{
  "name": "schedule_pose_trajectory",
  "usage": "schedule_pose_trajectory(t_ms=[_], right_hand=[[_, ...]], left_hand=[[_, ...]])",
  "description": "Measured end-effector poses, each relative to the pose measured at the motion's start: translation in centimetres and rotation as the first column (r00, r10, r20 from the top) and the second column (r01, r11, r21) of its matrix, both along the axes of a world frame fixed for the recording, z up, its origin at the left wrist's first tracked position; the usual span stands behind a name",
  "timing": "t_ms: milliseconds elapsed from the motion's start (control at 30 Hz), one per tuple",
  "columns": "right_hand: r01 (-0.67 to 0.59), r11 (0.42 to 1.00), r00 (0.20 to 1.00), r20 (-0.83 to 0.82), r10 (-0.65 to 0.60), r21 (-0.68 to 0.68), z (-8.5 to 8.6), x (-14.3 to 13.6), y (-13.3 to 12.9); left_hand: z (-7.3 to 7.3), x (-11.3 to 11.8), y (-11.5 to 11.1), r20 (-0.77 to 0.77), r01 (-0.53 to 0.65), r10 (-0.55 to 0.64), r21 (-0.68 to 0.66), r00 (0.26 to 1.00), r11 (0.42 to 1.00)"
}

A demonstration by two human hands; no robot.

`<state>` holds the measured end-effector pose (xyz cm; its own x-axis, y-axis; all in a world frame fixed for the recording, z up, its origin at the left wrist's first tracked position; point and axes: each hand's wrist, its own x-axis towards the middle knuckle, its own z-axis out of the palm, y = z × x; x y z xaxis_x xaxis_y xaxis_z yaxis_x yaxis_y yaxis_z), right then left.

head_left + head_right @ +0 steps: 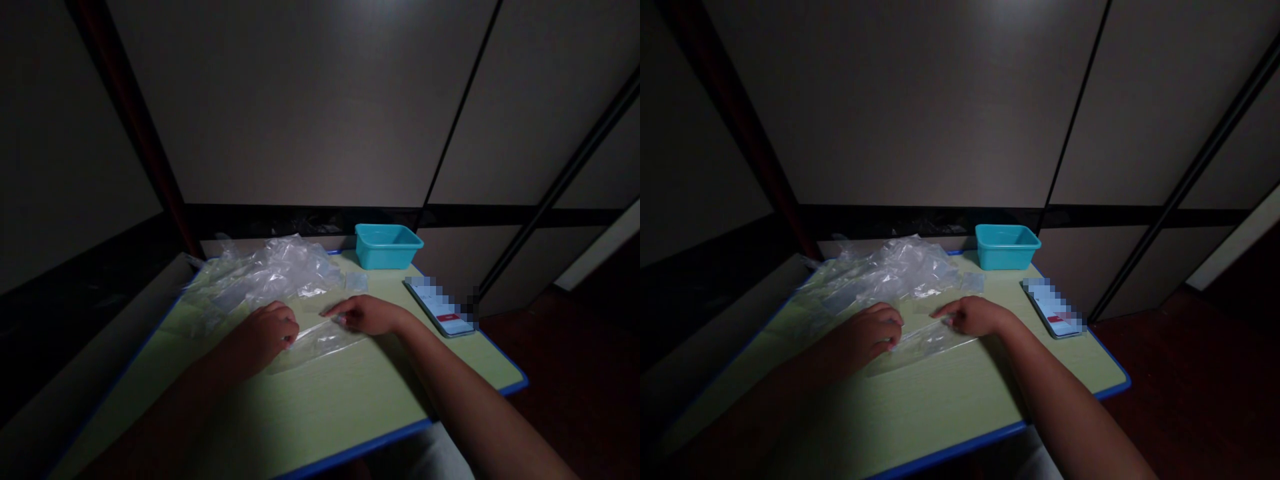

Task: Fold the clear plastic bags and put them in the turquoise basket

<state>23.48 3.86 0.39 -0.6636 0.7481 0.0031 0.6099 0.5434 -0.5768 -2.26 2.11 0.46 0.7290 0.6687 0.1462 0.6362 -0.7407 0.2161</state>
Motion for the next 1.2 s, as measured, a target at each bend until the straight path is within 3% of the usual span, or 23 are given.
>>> schedule_pose_trajectory(t_ms=[300, 667, 833, 1200], right_hand=[[-0.029, 1.0, 0.992, 0.121, 0.03, -0.009, 0.4, 0.0, -0.2], [-0.066, 0.997, 0.985, 0.164, 0.059, 0.036, 0.5, 0.1, -0.3], [-0.034, 0.998, 0.963, 0.27, 0.017, 0.06, 0.5, 0.0, -0.5], [-0.049, 0.997, 0.917, 0.398, 0.023, 0.056, 1.2, -0.3, -0.9]], left_hand=[[0.8, 0.2, -0.8, 0.067, 0.041, -0.04, -0.011, 0.997, 0.999], [-0.2, 0.1, -0.4, 0.038, -0.027, 0.024, 0.077, 0.999, 0.997], [-0.5, 0.2, -0.4, 0.04, -0.047, 0.044, 0.094, 0.998, 0.994], [-1.3, 1.6, -0.8, 0.088, -0.223, 0.206, 0.268, 0.975, 0.937]])
